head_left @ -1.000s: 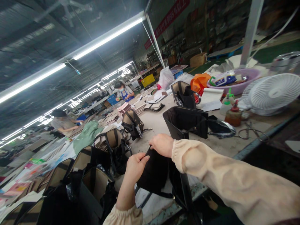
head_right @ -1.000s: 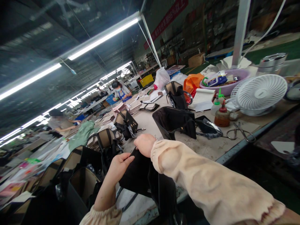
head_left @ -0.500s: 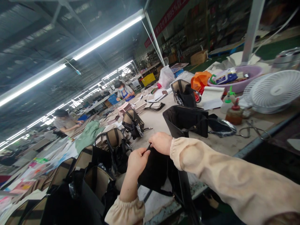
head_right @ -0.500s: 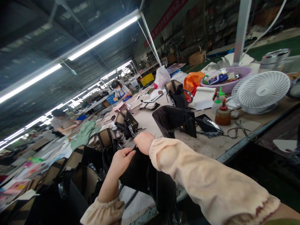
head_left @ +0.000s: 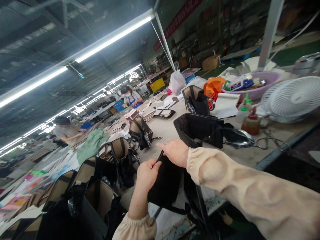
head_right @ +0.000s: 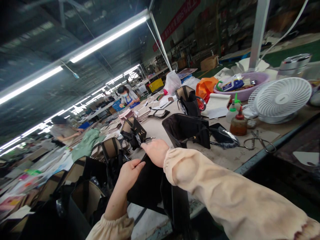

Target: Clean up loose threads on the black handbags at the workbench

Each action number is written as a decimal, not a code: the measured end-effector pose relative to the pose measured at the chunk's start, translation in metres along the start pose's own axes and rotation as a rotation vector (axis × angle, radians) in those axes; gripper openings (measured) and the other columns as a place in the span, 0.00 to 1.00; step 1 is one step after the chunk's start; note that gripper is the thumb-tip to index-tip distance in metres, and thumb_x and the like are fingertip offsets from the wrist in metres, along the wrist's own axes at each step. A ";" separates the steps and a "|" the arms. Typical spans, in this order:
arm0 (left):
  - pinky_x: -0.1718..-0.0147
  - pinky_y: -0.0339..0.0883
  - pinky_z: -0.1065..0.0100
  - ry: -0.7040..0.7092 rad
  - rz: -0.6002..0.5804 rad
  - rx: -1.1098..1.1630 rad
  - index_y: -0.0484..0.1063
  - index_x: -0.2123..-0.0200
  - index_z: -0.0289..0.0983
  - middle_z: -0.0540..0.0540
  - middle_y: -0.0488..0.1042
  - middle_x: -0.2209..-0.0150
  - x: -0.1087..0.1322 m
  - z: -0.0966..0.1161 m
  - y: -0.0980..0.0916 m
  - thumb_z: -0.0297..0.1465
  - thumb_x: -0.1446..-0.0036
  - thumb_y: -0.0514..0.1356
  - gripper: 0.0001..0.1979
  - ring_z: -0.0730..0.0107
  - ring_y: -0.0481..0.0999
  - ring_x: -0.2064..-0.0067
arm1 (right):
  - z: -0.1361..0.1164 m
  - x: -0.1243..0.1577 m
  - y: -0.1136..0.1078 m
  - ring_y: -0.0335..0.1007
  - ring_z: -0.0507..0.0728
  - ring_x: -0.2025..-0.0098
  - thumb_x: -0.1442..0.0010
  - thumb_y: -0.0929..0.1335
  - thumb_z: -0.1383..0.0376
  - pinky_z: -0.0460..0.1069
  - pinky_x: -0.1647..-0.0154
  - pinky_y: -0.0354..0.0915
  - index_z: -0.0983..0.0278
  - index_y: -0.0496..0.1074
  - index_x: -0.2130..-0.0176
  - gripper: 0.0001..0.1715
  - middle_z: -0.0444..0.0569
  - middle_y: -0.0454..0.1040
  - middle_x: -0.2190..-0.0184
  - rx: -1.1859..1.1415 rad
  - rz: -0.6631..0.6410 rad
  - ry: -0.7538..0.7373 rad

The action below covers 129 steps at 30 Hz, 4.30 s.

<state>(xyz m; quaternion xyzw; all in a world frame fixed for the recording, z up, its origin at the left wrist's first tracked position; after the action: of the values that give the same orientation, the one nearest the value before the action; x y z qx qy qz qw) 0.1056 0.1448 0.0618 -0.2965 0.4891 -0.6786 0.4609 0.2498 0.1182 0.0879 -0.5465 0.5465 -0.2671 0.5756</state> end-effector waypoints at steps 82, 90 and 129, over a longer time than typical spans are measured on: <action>0.73 0.51 0.70 0.080 -0.047 -0.310 0.72 0.73 0.39 0.48 0.74 0.74 -0.019 0.027 -0.001 0.35 0.43 0.50 0.13 0.69 0.71 0.70 | 0.015 -0.007 0.003 0.68 0.57 0.60 0.41 0.63 0.65 0.61 0.41 0.36 0.61 0.75 0.68 0.11 0.49 0.76 0.67 0.068 -0.015 0.079; 0.74 0.52 0.70 0.143 -0.093 -0.314 0.73 0.71 0.39 0.47 0.76 0.72 -0.030 0.032 -0.003 0.43 0.43 0.51 0.17 0.68 0.73 0.69 | 0.014 -0.013 0.005 0.70 0.58 0.61 0.43 0.64 0.65 0.61 0.43 0.44 0.63 0.75 0.71 0.11 0.50 0.76 0.69 0.050 -0.007 0.079; 0.75 0.55 0.70 -0.049 -0.018 -0.047 0.72 0.78 0.36 0.49 0.69 0.81 -0.040 0.040 0.004 0.41 0.48 0.56 0.16 0.70 0.68 0.75 | 0.038 0.320 0.086 0.73 0.56 0.56 0.41 0.64 0.58 0.45 0.57 0.71 0.57 0.71 0.51 0.19 0.49 0.76 0.56 -0.547 0.166 0.462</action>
<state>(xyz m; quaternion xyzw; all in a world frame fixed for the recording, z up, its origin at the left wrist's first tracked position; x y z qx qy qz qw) 0.1574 0.1656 0.0742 -0.3279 0.4908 -0.6637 0.4595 0.3426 -0.1361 -0.1062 -0.5594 0.7556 -0.1799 0.2895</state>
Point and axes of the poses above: each hand's wrist, its own x-axis away from the middle knuckle, its own y-axis out of the palm, z = x × y, the point moved 5 cm from there along -x, towards the middle knuckle
